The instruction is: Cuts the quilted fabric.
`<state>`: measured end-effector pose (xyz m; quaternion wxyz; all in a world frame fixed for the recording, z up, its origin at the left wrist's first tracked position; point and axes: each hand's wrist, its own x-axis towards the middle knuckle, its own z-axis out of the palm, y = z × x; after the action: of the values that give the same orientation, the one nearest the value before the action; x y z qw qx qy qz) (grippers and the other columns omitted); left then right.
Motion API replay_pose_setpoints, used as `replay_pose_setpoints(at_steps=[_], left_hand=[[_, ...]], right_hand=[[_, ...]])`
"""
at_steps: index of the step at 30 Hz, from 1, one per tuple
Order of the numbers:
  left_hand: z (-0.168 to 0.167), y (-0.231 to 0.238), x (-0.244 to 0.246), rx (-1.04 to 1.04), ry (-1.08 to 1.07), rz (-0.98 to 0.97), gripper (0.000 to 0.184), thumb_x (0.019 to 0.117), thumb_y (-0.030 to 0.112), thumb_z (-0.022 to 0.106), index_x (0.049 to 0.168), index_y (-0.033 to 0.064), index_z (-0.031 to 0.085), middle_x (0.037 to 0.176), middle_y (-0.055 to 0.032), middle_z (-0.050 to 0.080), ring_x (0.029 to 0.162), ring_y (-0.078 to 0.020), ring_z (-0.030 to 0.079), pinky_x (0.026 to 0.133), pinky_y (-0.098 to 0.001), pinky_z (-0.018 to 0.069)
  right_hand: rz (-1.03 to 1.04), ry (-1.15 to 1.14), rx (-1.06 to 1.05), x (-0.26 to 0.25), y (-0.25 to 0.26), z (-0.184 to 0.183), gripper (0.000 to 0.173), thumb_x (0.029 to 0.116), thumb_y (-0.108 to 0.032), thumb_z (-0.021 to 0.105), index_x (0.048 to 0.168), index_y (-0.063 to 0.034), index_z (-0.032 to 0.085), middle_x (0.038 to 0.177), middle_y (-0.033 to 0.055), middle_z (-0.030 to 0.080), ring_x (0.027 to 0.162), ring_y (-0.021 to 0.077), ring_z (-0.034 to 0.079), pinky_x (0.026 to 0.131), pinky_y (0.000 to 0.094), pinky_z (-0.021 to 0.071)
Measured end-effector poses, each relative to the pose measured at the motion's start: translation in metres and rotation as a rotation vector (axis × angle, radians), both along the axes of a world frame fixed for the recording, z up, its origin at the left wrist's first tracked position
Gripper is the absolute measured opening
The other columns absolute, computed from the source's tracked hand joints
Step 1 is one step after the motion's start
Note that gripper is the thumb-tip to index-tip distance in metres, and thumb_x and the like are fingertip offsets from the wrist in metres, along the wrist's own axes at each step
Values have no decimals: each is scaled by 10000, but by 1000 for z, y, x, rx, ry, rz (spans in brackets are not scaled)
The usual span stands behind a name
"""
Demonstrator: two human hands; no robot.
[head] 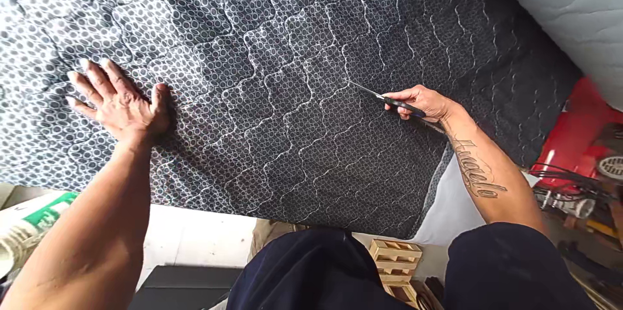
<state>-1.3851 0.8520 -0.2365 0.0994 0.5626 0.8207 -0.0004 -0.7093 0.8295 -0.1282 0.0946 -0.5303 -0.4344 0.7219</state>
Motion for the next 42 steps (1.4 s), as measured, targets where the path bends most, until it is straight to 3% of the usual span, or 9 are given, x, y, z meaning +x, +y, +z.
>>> replay_pose_setpoints(at_steps=[4,9,13,18,27,29,34,38,42], left_hand=[[1,10,-13,12,17,-8,1127,827,915,227,1666,184,54,1733,-138,7,1575,-440,13,1136,-792,82],[5,53,-43,-1,18,-23,1131,818,913,220,1664,172,94,1728,-153,59,1571,-450,58,1129,-797,94],[6,87,-71,-3,-4,-63,1122,824,919,232,1665,187,102,1729,-147,64,1571,-452,63,1129,-805,86],[11,128,-98,-10,7,-112,1151,797,926,221,1664,178,112,1725,-153,94,1571,-457,62,1124,-804,83],[9,166,-131,-13,-58,-166,1111,812,906,254,1655,191,149,1709,-192,135,1528,-476,219,1105,-752,240],[8,164,-131,-9,-65,-157,1101,816,903,256,1654,196,154,1709,-184,146,1522,-473,237,1099,-750,242],[12,166,-129,-7,-77,-162,1106,822,900,253,1655,179,153,1707,-195,141,1514,-492,236,1093,-752,239],[13,166,-130,-12,-85,-156,1100,827,891,270,1654,174,157,1708,-185,146,1520,-469,241,1102,-739,247],[14,168,-130,-6,-90,-157,1106,837,874,290,1648,132,168,1705,-182,165,1519,-465,248,1103,-737,249]], right_hand=[[14,75,42,-20,13,-2,576,881,-267,721,1413,-74,612,1100,9,703,744,18,606,670,157,515],[-22,8,17,-56,30,2,522,858,-154,690,1370,-66,640,1044,11,732,687,23,627,608,155,524],[-10,81,30,-79,44,0,624,864,-346,765,1404,-70,617,1098,-6,706,761,19,618,689,156,526],[-71,-52,1,-122,59,8,509,854,-185,697,1349,-71,665,1022,30,741,667,18,615,604,144,512],[-69,-5,18,-168,82,11,526,849,-193,720,1356,-65,656,1055,32,728,696,28,615,626,162,521],[-25,54,59,-178,88,8,605,872,-319,735,1408,-66,615,1106,21,705,744,19,598,669,157,508],[-26,19,47,-208,112,7,515,859,-135,666,1369,-65,647,1037,22,736,669,33,618,609,166,527],[44,117,89,-230,127,2,587,908,-289,697,1442,-76,583,1130,20,688,760,18,583,678,155,493],[24,98,78,-253,141,1,527,900,-165,674,1415,-72,606,1082,12,713,720,32,629,657,176,547]])
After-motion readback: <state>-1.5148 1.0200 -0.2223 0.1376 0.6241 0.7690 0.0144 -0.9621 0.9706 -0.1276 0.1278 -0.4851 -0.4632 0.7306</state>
